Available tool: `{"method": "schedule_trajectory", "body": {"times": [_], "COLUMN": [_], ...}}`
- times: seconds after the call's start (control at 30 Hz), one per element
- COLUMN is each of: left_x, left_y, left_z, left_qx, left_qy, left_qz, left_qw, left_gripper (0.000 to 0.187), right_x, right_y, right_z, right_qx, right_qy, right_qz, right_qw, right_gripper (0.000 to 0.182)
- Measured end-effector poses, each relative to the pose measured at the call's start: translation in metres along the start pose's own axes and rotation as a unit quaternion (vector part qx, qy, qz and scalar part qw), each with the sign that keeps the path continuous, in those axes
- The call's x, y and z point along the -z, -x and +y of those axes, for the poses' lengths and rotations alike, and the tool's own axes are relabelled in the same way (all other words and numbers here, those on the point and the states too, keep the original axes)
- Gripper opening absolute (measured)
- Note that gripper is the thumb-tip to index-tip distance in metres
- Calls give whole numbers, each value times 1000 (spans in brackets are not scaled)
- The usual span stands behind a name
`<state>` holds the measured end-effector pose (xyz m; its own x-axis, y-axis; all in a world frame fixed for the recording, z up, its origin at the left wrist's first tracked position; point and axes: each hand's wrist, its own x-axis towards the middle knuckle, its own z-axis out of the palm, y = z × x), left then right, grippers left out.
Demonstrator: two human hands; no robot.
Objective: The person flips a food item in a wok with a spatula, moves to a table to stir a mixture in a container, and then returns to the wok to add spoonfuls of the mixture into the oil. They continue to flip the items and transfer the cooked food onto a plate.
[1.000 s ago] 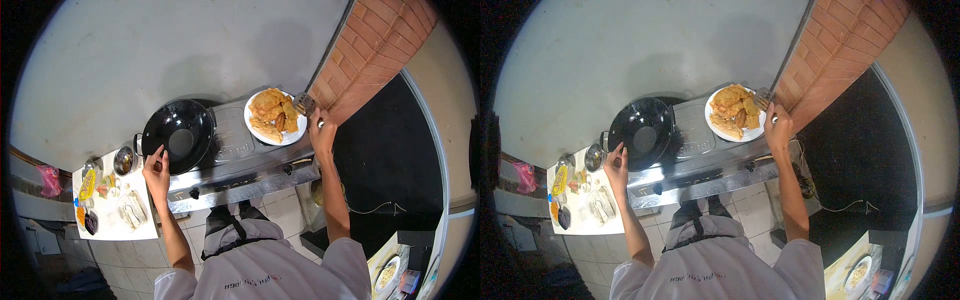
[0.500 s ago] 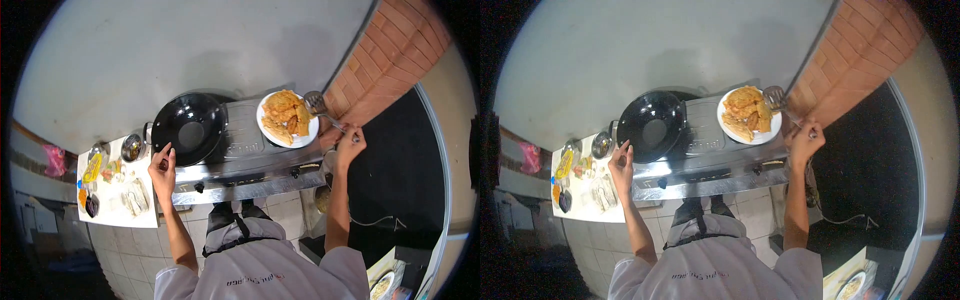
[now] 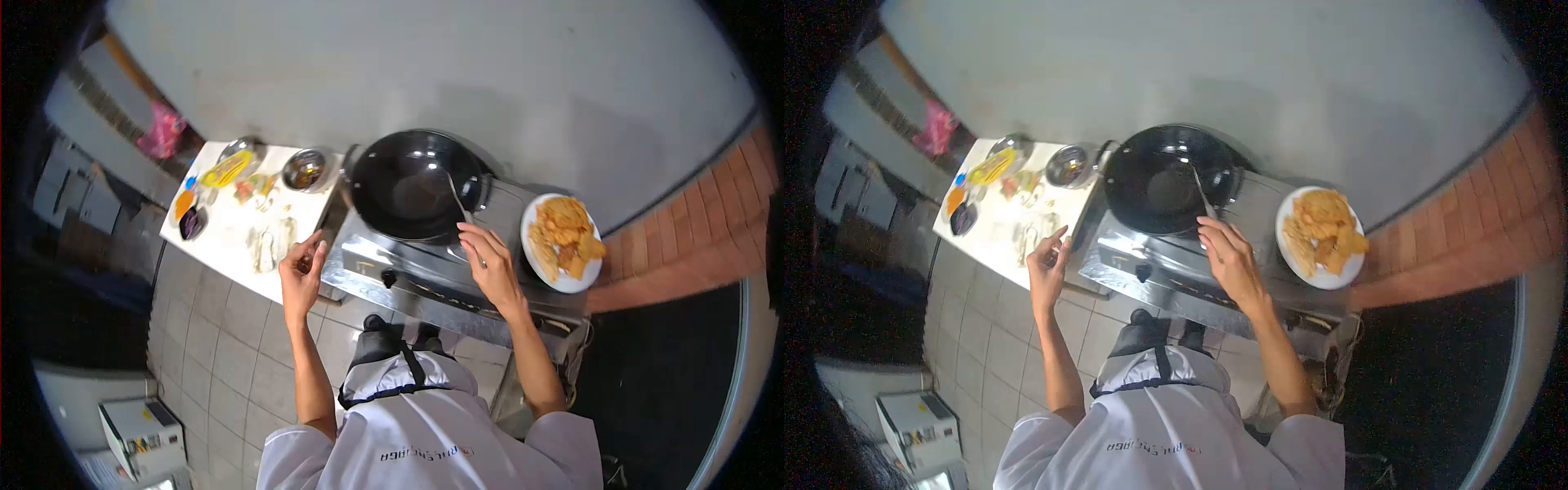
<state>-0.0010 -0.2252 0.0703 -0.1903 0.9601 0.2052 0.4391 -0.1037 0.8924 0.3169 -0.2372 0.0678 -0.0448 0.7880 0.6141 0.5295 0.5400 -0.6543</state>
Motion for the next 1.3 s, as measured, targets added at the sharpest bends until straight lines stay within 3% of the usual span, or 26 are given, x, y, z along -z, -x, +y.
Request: {"method": "schedule_trajectory", "body": {"times": [0.1, 0.3, 0.57, 0.7, 0.77, 0.93, 1.17, 1.3], "left_x": [30, 71, 96, 120, 135, 169, 185, 179], "left_y": [12, 34, 24, -2, -16, -51, -82, -92], "left_z": [-22, -92, -213, -261, -282, -347, -361, -382], "left_qx": [41, 182, 289, 313, 326, 319, 312, 304], "left_qy": [22, 62, 86, 84, 54, 25, 60, 60], "left_qz": [47, 111, 149, 124, 110, 108, -17, -76], "left_qw": [998, 975, 942, 938, 938, 941, 948, 948], "left_gripper": [27, 33, 43, 49, 50, 48, 48, 51], "right_x": [-6, -8, -19, -32, -42, -44, -72, -120], "right_y": [3, 10, 33, 46, 46, 52, 38, 27], "right_z": [12, 18, 21, 12, 0, 0, -66, -85], "right_qx": [30, 33, -33, -55, -178, -153, -221, -184], "right_qy": [54, 88, 148, 224, 246, 339, 383, 323], "right_qz": [-153, -251, -187, -135, -120, -65, 5, 25], "right_qw": [986, 963, 971, 964, 945, 926, 897, 928], "right_gripper": [21, 23, 24, 35, 36, 36, 29, 26]}}
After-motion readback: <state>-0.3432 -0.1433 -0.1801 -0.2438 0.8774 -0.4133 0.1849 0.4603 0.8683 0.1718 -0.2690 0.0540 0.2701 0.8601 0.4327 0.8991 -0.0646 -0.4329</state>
